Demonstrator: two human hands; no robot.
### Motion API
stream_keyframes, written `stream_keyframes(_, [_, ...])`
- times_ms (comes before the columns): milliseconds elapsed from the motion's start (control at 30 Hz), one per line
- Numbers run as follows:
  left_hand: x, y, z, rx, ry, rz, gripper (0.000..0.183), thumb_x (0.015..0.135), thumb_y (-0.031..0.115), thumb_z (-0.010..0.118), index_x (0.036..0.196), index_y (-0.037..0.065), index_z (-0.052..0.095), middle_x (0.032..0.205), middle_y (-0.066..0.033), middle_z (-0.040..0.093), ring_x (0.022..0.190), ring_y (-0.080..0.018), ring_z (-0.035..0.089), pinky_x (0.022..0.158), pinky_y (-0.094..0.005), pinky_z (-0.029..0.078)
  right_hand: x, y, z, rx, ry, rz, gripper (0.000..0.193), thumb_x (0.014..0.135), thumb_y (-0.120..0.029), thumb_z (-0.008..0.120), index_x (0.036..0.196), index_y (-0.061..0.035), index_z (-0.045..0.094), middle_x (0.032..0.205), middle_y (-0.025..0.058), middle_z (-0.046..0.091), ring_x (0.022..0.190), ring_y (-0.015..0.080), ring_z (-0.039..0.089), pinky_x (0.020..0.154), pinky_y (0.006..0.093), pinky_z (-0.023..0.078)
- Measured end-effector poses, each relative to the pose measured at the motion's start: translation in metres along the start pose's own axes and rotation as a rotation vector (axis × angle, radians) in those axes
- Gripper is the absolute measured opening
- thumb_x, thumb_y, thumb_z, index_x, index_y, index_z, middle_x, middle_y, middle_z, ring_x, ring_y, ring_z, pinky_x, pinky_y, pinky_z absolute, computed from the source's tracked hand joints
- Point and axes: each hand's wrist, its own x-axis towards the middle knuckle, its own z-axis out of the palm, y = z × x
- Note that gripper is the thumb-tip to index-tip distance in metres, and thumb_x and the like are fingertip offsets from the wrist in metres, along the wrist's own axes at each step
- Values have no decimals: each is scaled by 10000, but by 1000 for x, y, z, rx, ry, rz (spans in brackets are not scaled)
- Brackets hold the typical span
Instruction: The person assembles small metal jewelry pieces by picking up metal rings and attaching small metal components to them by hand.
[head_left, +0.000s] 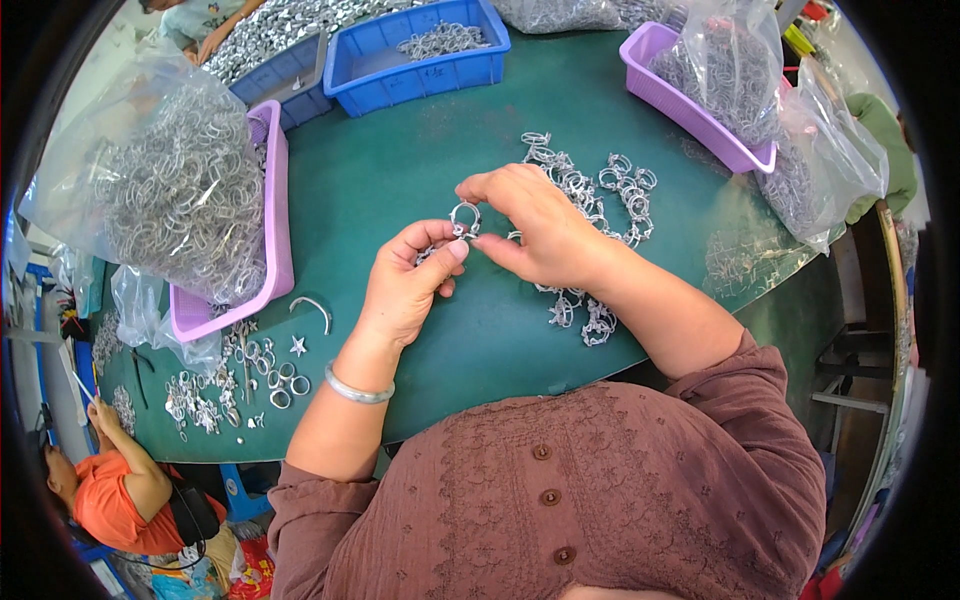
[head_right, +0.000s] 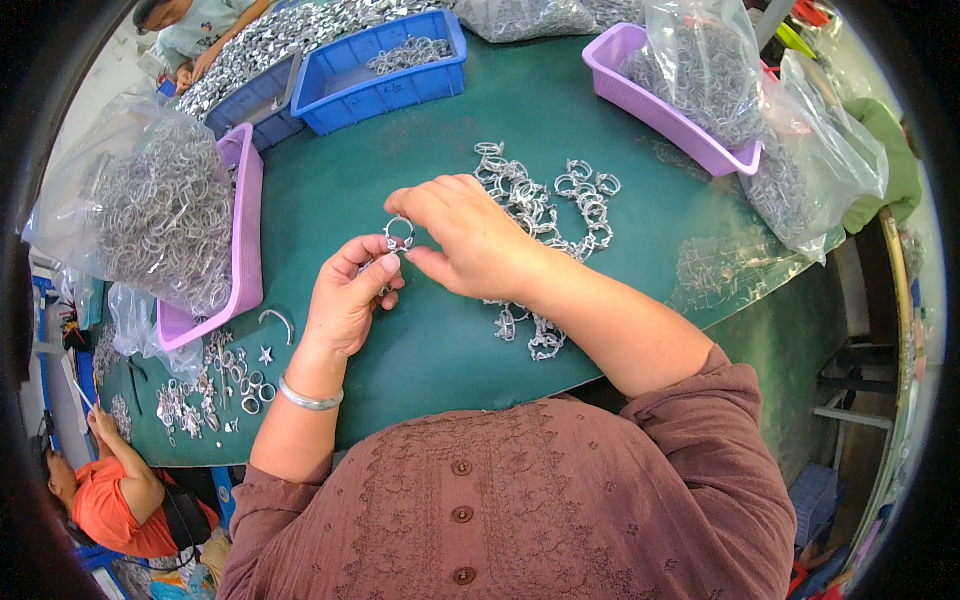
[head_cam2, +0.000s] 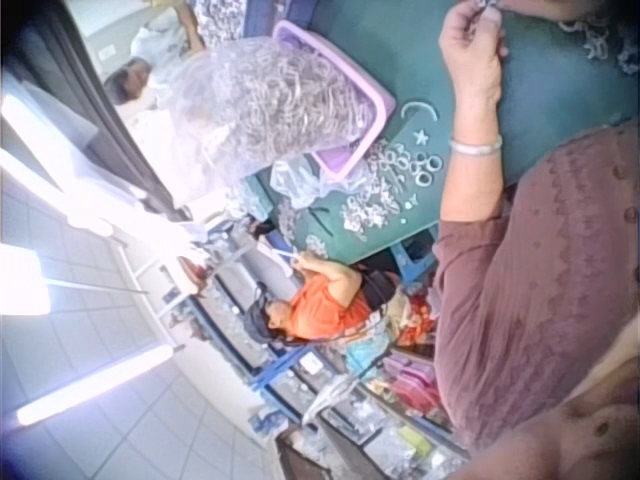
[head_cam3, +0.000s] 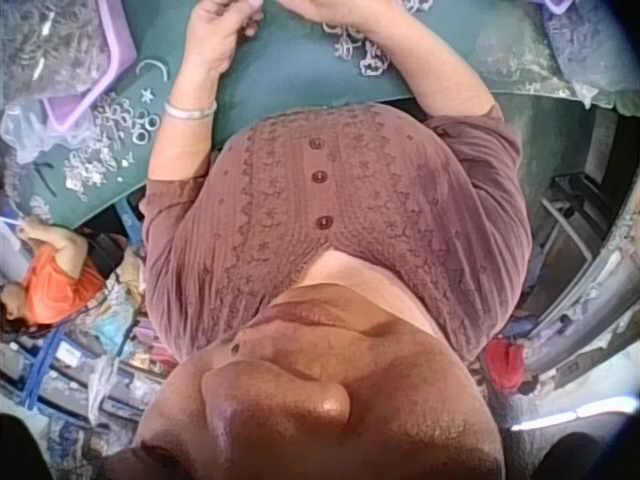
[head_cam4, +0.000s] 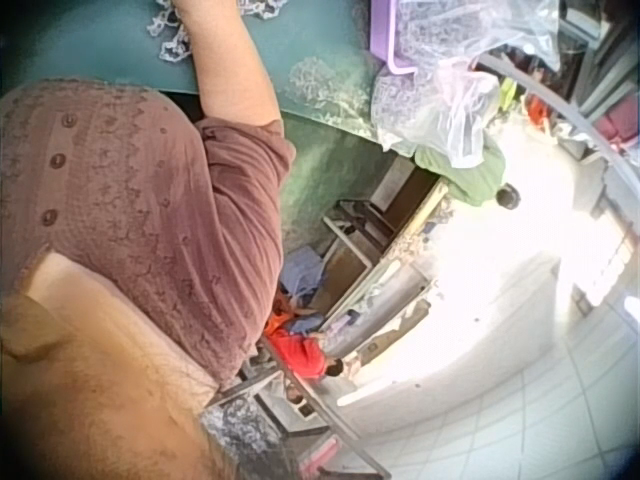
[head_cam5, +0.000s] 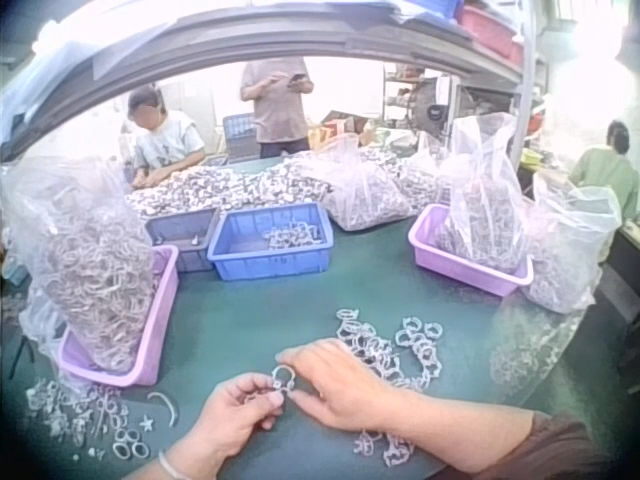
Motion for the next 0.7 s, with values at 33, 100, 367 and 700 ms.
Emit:
stream_keyframes(33, [0, 0, 1, -11, 1, -3, 165, 816, 98, 614, 966, 47, 568, 797, -3, 583, 662, -76, 544, 503, -194, 423, 0, 1, 1, 4, 15, -6, 422, 668, -62, 651, 1060, -56, 496, 949, 89, 551, 880, 270, 515, 779, 371, 374])
stream_keyframes(100, [0, 0, 0, -12, -9, 1, 164, 824, 99, 604, 974, 46, 567, 798, -3, 585, 664, -77, 544, 507, -196, 423, 0, 1, 0, 6, 32, -13, 431, 664, -66, 655, 1064, -57, 493, 943, 90, 550, 873, 269, 515, 774, 370, 373])
stream_keyframes(367, [-2, 1, 1, -46, -41, 5, 156, 861, 117, 551, 996, 40, 565, 782, -7, 587, 663, -80, 543, 517, -199, 420, 2, -2, -3, -10, 48, -34, 498, 654, -82, 688, 1104, -23, 482, 921, 85, 543, 851, 251, 516, 770, 354, 374])
stream_keyframes(700, [-2, 2, 1, -65, -68, 30, 155, 881, 140, 522, 989, 38, 566, 762, -7, 580, 660, -82, 543, 514, -199, 420, 2, -1, -3, -18, 85, -37, 451, 668, -156, 702, 1057, -60, 496, 846, 66, 546, 805, 242, 525, 760, 355, 375])
